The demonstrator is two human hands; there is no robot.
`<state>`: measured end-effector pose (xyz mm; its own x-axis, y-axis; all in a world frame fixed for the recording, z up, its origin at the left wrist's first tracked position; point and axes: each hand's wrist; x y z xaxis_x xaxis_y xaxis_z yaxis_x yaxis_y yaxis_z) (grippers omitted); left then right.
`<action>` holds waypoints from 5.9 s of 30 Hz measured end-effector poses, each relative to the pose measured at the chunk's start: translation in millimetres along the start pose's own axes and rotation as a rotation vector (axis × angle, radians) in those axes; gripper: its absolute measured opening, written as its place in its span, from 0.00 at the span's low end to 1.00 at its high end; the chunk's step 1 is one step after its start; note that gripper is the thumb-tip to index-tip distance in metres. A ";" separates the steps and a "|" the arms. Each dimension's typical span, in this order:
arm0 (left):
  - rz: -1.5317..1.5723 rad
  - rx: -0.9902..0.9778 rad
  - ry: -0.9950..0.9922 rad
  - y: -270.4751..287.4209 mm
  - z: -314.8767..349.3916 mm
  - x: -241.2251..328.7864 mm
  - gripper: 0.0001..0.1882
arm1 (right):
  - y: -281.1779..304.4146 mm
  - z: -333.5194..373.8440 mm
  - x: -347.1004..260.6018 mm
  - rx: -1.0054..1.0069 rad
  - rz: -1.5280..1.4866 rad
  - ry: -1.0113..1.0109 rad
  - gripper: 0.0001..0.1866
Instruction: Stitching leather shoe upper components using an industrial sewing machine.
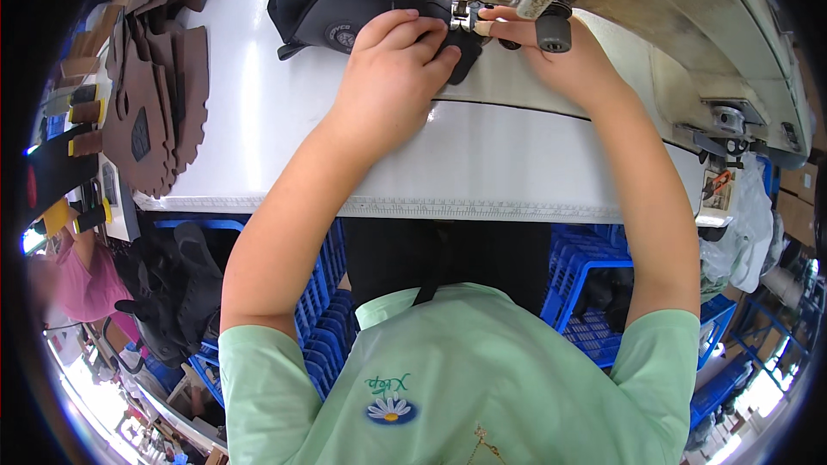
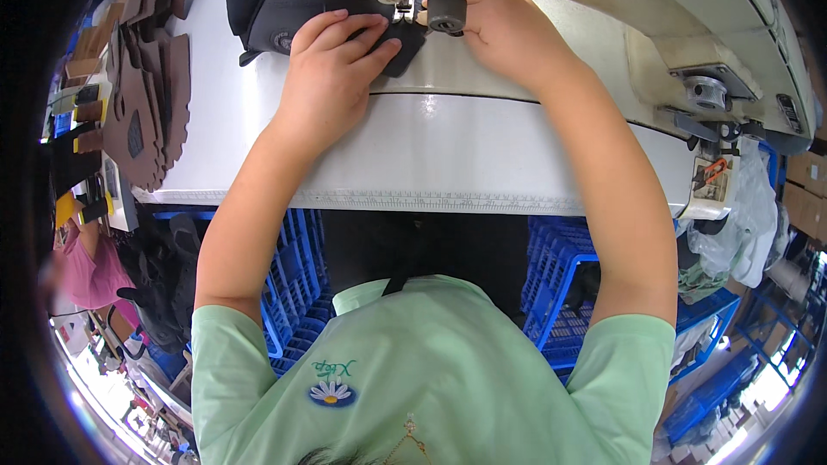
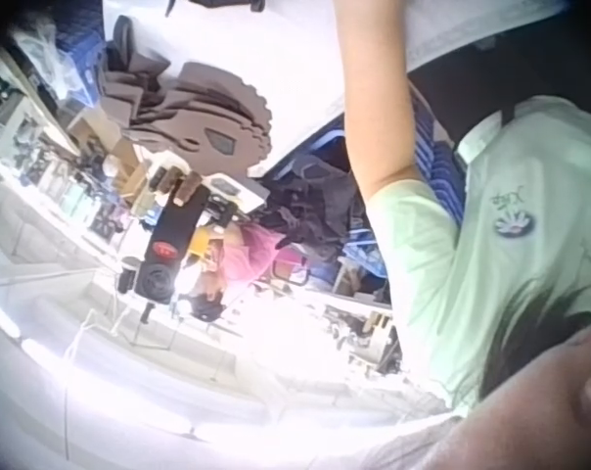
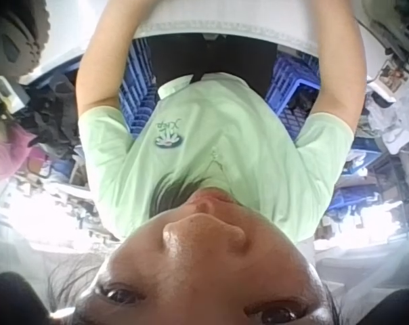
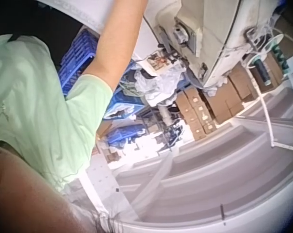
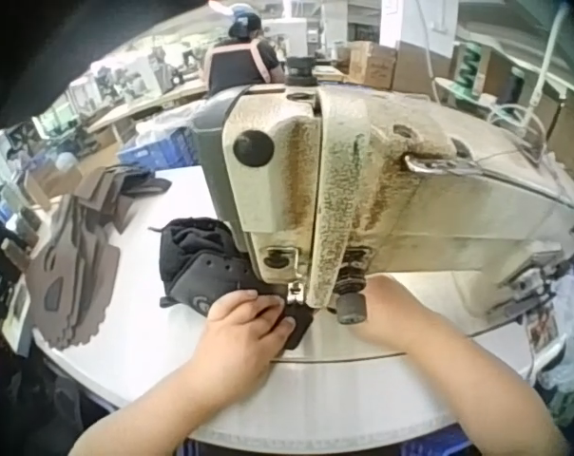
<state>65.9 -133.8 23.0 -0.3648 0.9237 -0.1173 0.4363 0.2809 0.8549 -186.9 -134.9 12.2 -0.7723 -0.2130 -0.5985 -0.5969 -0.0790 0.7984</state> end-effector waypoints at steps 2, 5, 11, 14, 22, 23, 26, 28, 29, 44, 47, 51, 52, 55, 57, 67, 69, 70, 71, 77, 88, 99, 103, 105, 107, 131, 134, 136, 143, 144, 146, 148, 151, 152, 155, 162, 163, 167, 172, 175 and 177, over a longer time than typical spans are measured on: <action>0.025 -0.025 0.020 1.5 0.8 0.2 0.17 | 0.3 0.5 -3.7 0.031 0.090 0.045 0.21; 0.043 -0.067 0.033 3.4 0.4 0.0 0.21 | -0.4 4.1 -9.9 0.075 0.192 0.088 0.21; 0.040 -0.036 0.019 2.5 -0.6 -1.5 0.17 | -3.2 9.4 -9.9 0.111 0.215 0.153 0.21; 0.036 -0.031 0.007 0.7 0.5 -3.1 0.17 | -6.6 10.9 -8.4 0.135 0.227 0.156 0.21; 0.070 -0.052 0.008 -3.2 4.9 -14.7 0.23 | -13.6 14.4 -16.5 0.175 0.222 0.139 0.22; 0.078 -0.054 -0.002 -2.7 5.3 -16.1 0.23 | -15.0 15.3 -18.5 0.226 0.256 0.140 0.19; 0.065 -0.037 -0.028 -0.3 4.3 -16.7 0.19 | -17.1 18.4 -23.0 0.281 0.321 0.137 0.18; 0.042 -0.020 -0.042 2.7 2.4 -13.9 0.15 | -17.7 19.9 -24.3 0.283 0.350 0.134 0.18; 0.001 -0.070 -0.016 4.0 1.1 -10.4 0.18 | -17.3 19.9 -24.0 0.285 0.335 0.124 0.19; -0.017 0.012 0.277 -14.3 -7.0 25.5 0.10 | -12.5 9.2 -4.9 0.213 0.194 0.197 0.23; 0.029 0.033 0.258 -14.9 -5.6 22.6 0.10 | -13.4 11.6 -8.3 0.228 0.217 0.195 0.25; 0.079 0.034 0.242 -14.5 -2.9 15.8 0.10 | -16.0 15.6 -15.6 0.257 0.239 0.181 0.25; 0.092 0.030 0.228 -14.0 -2.1 13.2 0.10 | -16.8 16.6 -17.9 0.256 0.240 0.182 0.25; 0.142 0.034 0.200 -13.6 -0.4 4.2 0.10 | -18.4 19.1 -23.7 0.239 0.243 0.137 0.24; 0.147 0.037 0.185 -13.7 0.6 -1.2 0.10 | -18.9 19.4 -25.9 0.240 0.226 0.115 0.23; 0.140 0.007 0.193 -10.9 -1.8 -2.5 0.11 | -18.4 14.7 -14.7 0.285 0.231 0.196 0.24; 0.067 -0.017 0.219 -11.5 -3.6 9.2 0.12 | -16.7 12.5 -12.1 0.259 0.215 0.179 0.24; -0.017 -0.026 0.255 -12.4 -4.3 15.7 0.13 | -15.9 11.3 -11.1 0.261 0.208 0.179 0.24; -0.013 -0.054 0.262 -13.7 -4.7 17.7 0.13 | -13.9 9.6 -9.8 0.245 0.224 0.187 0.24; 0.093 0.041 0.272 -19.2 0.2 14.9 0.16 | -9.4 5.0 -5.6 0.230 0.291 0.260 0.22; 0.206 0.048 0.244 -15.8 2.5 5.9 0.18 | -13.8 9.5 -16.0 0.274 0.290 0.248 0.17; 0.240 0.048 0.214 -16.7 4.4 -0.7 0.17 | -17.6 14.2 -27.7 0.270 0.331 0.196 0.20; 0.267 0.042 0.191 -16.6 6.6 -5.1 0.16 | -17.0 12.7 -25.7 0.262 0.306 0.219 0.20; 0.281 0.050 0.195 -16.4 6.7 -6.7 0.16 | -17.7 12.4 -23.8 0.259 0.292 0.212 0.20; 0.293 0.054 0.199 -16.4 6.5 -8.2 0.15 | -17.9 12.8 -21.7 0.251 0.288 0.214 0.20; 0.332 0.094 0.196 -16.9 4.5 -9.3 0.19 | -20.1 19.9 -15.3 0.169 0.202 0.107 0.20; 0.344 0.099 0.191 -16.7 4.2 -10.5 0.19 | -19.7 20.0 -15.7 0.180 0.207 0.125 0.20; 0.354 0.093 0.184 -16.3 4.2 -11.4 0.18 | -19.6 19.3 -16.2 0.179 0.210 0.136 0.20; 0.410 0.097 0.225 -16.5 3.8 -11.6 0.17 | -16.8 18.1 -19.6 0.190 0.225 0.150 0.22; 0.410 0.106 0.227 -16.8 3.8 -11.4 0.16 | -16.3 18.8 -20.1 0.153 0.215 0.120 0.20; 0.409 0.115 0.230 -17.3 3.5 -11.4 0.16 | -15.7 19.4 -20.7 0.153 0.209 0.118 0.20; 0.388 0.116 0.225 -18.5 2.7 -12.0 0.15 | -15.6 19.4 -20.8 0.155 0.205 0.114 0.20; 0.380 0.125 0.229 -21.2 1.2 -13.8 0.15 | -15.9 18.3 -20.6 0.154 0.182 0.132 0.20; 0.382 0.131 0.226 -21.9 0.9 -14.4 0.15 | -16.2 18.0 -20.7 0.156 0.185 0.119 0.20; 0.371 0.142 0.252 -23.6 0.5 -14.6 0.14 | -16.2 17.4 -21.3 0.153 0.188 0.102 0.20; 0.301 0.138 0.265 -23.1 0.3 -12.2 0.14 | -17.2 17.1 -20.6 0.156 0.176 0.084 0.21; 0.291 0.139 0.272 -23.0 -0.2 -11.6 0.14 | -17.5 17.1 -20.1 0.157 0.177 0.083 0.21; 0.281 0.125 0.285 -22.0 -1.5 -10.9 0.14 | -17.8 17.3 -19.2 0.157 0.137 0.086 0.21; 0.284 0.120 0.302 -21.7 -2.1 -10.4 0.14 | -17.3 16.6 -19.9 0.164 0.099 0.099 0.21; 0.284 0.117 0.301 -21.4 -2.4 -11.6 0.13 | -19.0 15.0 -20.2 0.249 0.081 0.141 0.16; 0.294 0.114 0.294 -20.9 -2.6 -11.7 0.14 | -19.8 14.5 -20.3 0.257 0.086 0.148 0.16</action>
<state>58.9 -151.2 7.8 -0.4233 0.8597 0.2860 0.6384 0.0590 0.7674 -162.6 -114.9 7.6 -0.7932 -0.3496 -0.4986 -0.5812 0.1906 0.7911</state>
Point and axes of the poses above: each hand's wrist, its own z-axis away from the middle knuckle, its own y-axis out of the back of the hand, x = y × z, and after that the axes turned 13 degrees about -y, right-handed
